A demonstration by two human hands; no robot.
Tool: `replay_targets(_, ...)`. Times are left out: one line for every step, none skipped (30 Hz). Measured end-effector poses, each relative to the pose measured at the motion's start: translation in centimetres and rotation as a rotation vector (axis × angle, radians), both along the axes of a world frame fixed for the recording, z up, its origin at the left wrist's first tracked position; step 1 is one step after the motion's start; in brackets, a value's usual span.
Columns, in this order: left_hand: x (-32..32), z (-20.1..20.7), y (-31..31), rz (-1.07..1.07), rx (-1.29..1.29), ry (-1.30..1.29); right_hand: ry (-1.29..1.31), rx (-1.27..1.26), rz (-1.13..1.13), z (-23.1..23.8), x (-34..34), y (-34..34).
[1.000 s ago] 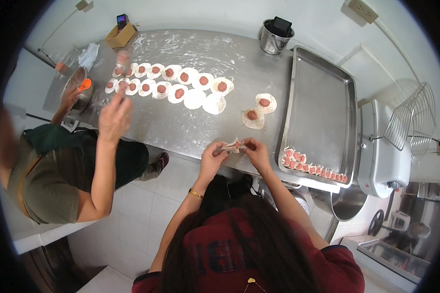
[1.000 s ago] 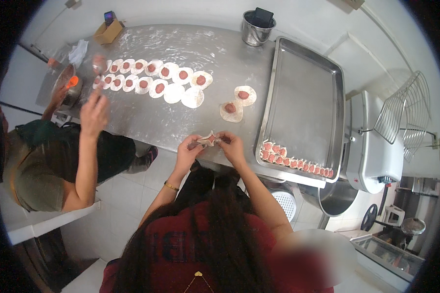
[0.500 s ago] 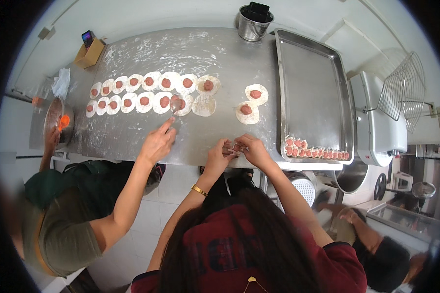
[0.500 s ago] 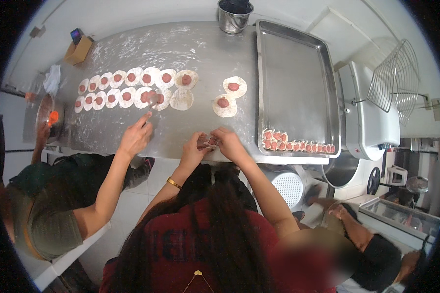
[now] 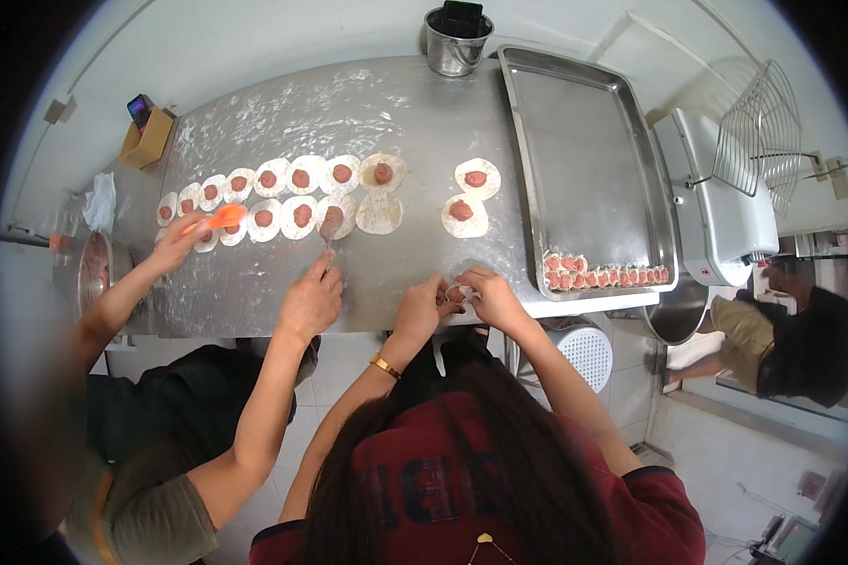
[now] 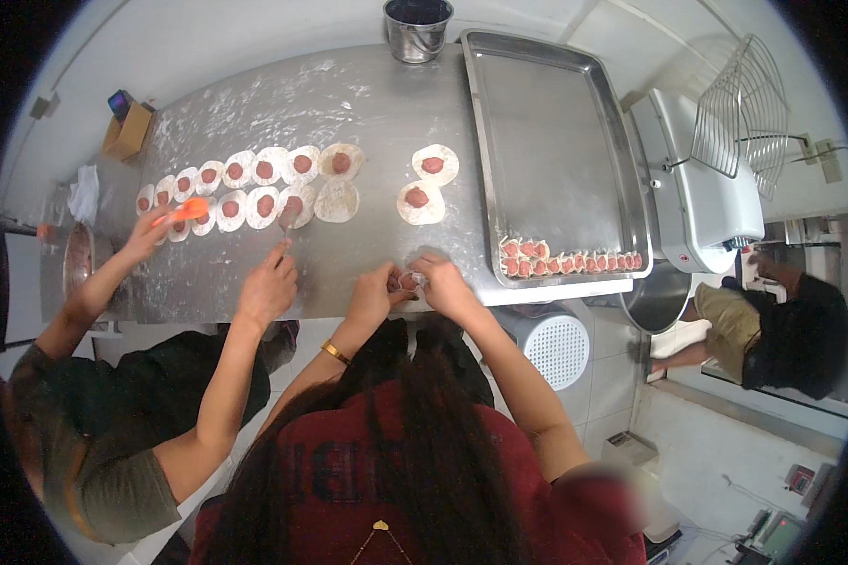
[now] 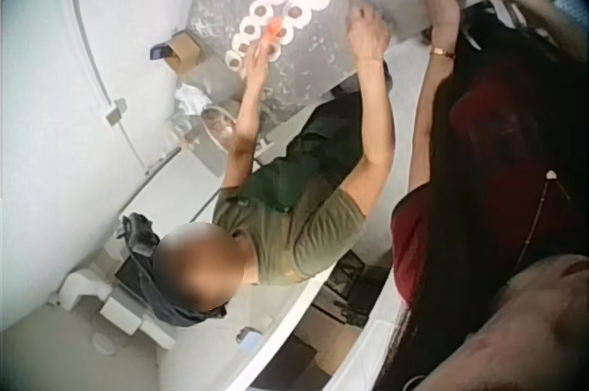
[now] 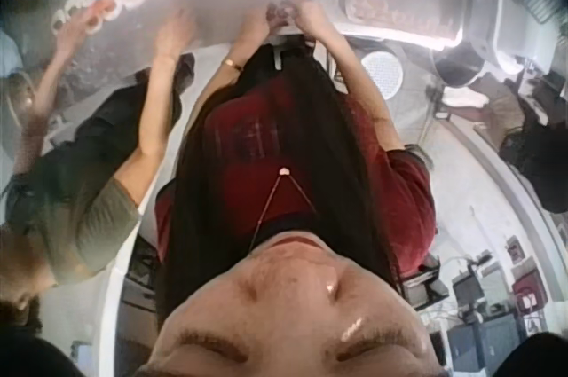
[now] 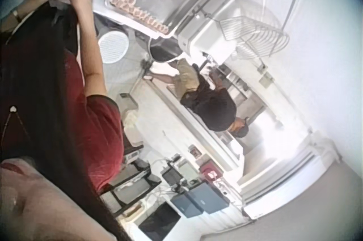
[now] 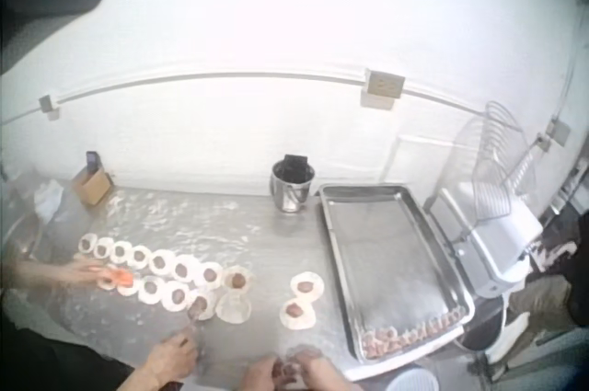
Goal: The person folds small dough circles with a red filling into dumplings and places them in a row on a metal tray. A coworker across the table portions filling onto dough circles. The camera wearer repeatedly picks, folds, and arranges the dumplings on the tray.
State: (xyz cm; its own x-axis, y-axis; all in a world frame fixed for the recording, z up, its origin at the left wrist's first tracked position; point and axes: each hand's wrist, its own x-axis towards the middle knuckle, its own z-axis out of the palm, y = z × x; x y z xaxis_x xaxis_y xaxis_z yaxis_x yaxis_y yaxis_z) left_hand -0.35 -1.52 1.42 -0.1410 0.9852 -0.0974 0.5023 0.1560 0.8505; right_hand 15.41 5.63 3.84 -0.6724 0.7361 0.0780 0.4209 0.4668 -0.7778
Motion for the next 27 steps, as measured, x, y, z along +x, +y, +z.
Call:
replay_targets(0.1, 0.1, 0.0, 0.008, 0.001, 0.016, -0.028, -0.022, 0.008, 0.1, 0.2, 0.0)
replay_targets(0.3, 0.2, 0.1, 0.005, 0.005, 0.060, -0.023, -0.024, 0.010, 0.3, 0.3, -0.2)
replay_targets(0.5, 0.2, 0.1, 0.005, 0.014, 0.097, 0.001, -0.016, 0.021, 0.4, 0.4, -0.2)
replay_targets(0.6, 0.2, 0.2, 0.008, 0.017, 0.123, -0.008, -0.017, 0.021, 0.4, 0.3, -0.1)
replay_targets(0.7, 0.2, 0.2, -0.005, 0.015, 0.159, 0.003, -0.007, 0.033, 0.4, 0.2, 0.1)
replay_targets(0.7, 0.2, 0.3, -0.017, 0.007, 0.183, -0.009, -0.016, 0.042, 0.5, 0.1, 0.3)
replay_targets(0.7, 0.1, 0.4, -0.026, 0.021, 0.197, 0.008, 0.000, 0.057, 0.5, 0.2, 0.4)
replay_targets(0.5, 0.0, 0.3, -0.045, 0.028, 0.184, 0.000, -0.002, 0.068, 0.6, 0.4, 0.6)
replay_targets(0.1, -0.1, 0.2, -0.061, 0.056, 0.160, -0.008, -0.003, 0.079, 0.7, 0.6, 0.7)
replay_targets(-0.1, -0.2, 0.1, -0.076, 0.083, 0.135, -0.023, -0.011, 0.037, 0.6, 0.7, 0.6)
replay_targets(-0.1, -0.3, 0.1, -0.060, 0.101, 0.076, -0.039, -0.020, -0.005, 0.6, 0.9, 0.5)
replay_targets(-0.2, -0.3, 0.1, -0.043, 0.116, 0.018, -0.054, -0.031, -0.046, 0.4, 1.0, 0.3)
replay_targets(-0.1, -0.3, 0.1, -0.026, 0.102, -0.065, -0.052, -0.034, -0.032, 0.2, 0.9, 0.2)
replay_targets(0.0, -0.3, 0.1, -0.027, 0.109, -0.016, -0.049, -0.036, -0.017, -0.1, 0.8, 0.2)
replay_targets(0.2, -0.3, 0.2, -0.026, 0.090, 0.009, -0.047, -0.036, -0.002, -0.4, 0.7, 0.3)
replay_targets(0.4, -0.2, 0.4, -0.023, 0.079, 0.017, -0.056, -0.003, 0.012, -0.6, 0.5, 0.6)
replay_targets(0.6, -0.1, 0.5, -0.020, 0.050, 0.055, -0.065, 0.029, 0.025, -0.8, 0.3, 0.9)
replay_targets(0.7, 0.0, 0.6, -0.017, 0.028, 0.075, -0.126, 0.027, 0.025, -0.9, 0.3, 1.0)
replay_targets(0.9, 0.2, 0.8, -0.013, 0.022, 0.087, -0.042, 0.041, 0.044, -0.9, 0.5, 1.1)
replay_targets(1.0, 0.3, 0.9, -0.011, 0.025, 0.063, -0.011, 0.021, 0.052, -0.8, 0.7, 1.2)
replay_targets(1.1, 0.4, 0.8, -0.008, 0.041, 0.029, 0.021, 0.001, 0.059, -0.6, 0.9, 1.3)
replay_targets(1.1, 0.5, 0.8, -0.008, 0.025, -0.019, 0.022, 0.042, 0.034, -0.5, 1.1, 1.1)
replay_targets(1.2, 0.6, 0.8, 0.003, 0.037, -0.037, 0.023, 0.084, 0.010, -0.4, 1.3, 0.9)
replay_targets(1.2, 0.7, 0.7, 0.013, 0.015, -0.070, 0.022, 0.125, -0.014, -0.3, 1.4, 0.7)
replay_targets(1.2, 0.8, 0.6, 0.029, -0.020, -0.126, 0.010, 0.087, -0.012, -0.3, 1.4, 0.7)
replay_targets(1.3, 0.8, 0.6, 0.013, -0.007, -0.086, -0.001, 0.048, -0.010, -0.3, 1.3, 0.6)
replay_targets(1.4, 0.9, 0.7, 0.003, -0.005, -0.068, -0.012, 0.010, -0.008, -0.3, 1.1, 0.6)
